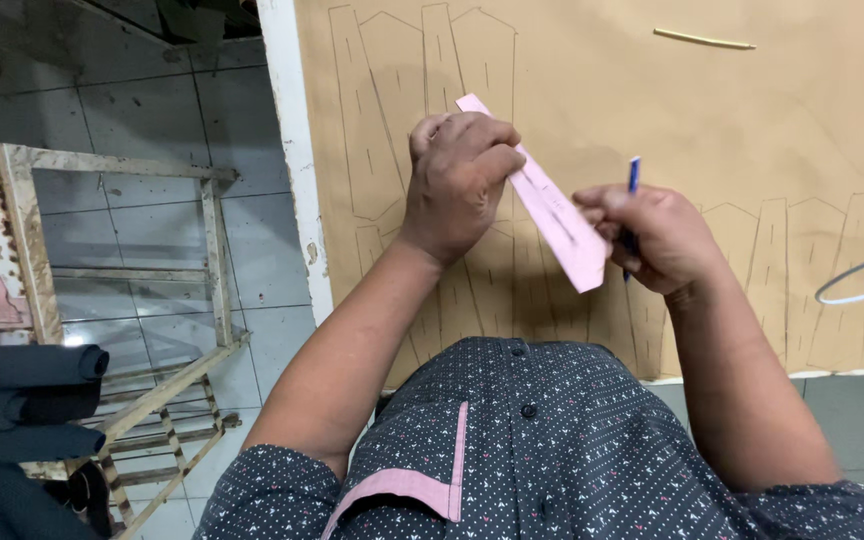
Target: The person holds a pink paper pattern piece on a kraft-paper pattern sheet and traces around and along it with a pen, repositioning the pattern piece and marking lines onto the paper. They briefly reach across the table before resuming tracing the pattern piece.
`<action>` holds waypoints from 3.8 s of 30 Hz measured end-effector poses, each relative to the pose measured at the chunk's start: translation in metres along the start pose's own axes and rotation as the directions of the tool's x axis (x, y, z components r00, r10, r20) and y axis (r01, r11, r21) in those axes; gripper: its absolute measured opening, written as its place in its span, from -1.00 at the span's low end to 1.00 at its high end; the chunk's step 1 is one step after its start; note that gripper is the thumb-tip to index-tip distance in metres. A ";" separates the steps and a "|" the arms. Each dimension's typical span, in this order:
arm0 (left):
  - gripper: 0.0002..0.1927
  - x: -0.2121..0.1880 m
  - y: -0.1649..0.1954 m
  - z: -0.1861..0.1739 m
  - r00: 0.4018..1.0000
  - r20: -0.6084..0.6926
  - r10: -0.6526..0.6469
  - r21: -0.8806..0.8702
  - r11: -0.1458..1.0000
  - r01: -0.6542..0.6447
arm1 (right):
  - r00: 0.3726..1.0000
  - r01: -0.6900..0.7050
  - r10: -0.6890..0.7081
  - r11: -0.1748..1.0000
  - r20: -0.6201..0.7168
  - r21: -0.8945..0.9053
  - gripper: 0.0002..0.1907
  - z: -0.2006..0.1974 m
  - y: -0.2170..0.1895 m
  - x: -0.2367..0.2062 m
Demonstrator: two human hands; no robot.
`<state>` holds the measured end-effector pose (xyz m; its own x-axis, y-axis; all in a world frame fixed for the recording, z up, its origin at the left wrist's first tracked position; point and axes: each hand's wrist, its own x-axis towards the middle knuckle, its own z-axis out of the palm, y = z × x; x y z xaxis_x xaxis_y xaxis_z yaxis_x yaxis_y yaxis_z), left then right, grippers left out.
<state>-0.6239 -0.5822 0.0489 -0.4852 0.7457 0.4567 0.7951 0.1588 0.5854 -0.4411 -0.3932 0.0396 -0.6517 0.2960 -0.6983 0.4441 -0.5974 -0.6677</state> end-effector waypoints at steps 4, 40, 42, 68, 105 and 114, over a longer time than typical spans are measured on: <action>-0.77 0.004 -0.007 0.007 0.997 0.041 -0.061 0.064 0.996 0.058 | 1.000 -0.012 0.018 0.943 0.016 -0.332 -0.72 0.013 -0.009 -0.004; -0.44 0.000 -0.043 0.033 0.927 0.350 -0.137 0.083 0.990 0.115 | 0.880 0.224 -0.439 0.720 -0.182 -0.656 -0.81 0.052 -0.007 0.027; -0.44 0.000 -0.044 0.032 0.922 0.359 -0.148 0.082 0.988 0.127 | 0.870 0.254 -0.466 0.706 -0.163 -0.661 -0.81 0.050 -0.005 0.028; -0.47 -0.002 -0.045 0.035 0.935 0.330 -0.130 0.089 0.990 0.107 | 0.854 0.267 -0.497 0.670 -0.152 -0.692 -0.81 0.051 -0.008 0.029; -0.39 0.001 -0.040 0.030 0.891 0.428 -0.151 0.130 0.986 0.105 | 0.835 0.262 -0.532 0.610 -0.142 -0.748 -0.81 0.043 0.002 0.033; -0.37 0.009 -0.030 0.025 0.877 0.445 -0.180 0.132 0.982 0.134 | 0.826 0.251 -0.553 0.533 -0.108 -0.808 -0.80 0.041 -0.001 0.034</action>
<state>-0.6426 -0.5642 0.0188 -0.4066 0.9136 -0.0031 0.7637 0.3417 0.5478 -0.4889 -0.4125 0.0271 -0.7178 0.6552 -0.2356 0.5697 0.3582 -0.7397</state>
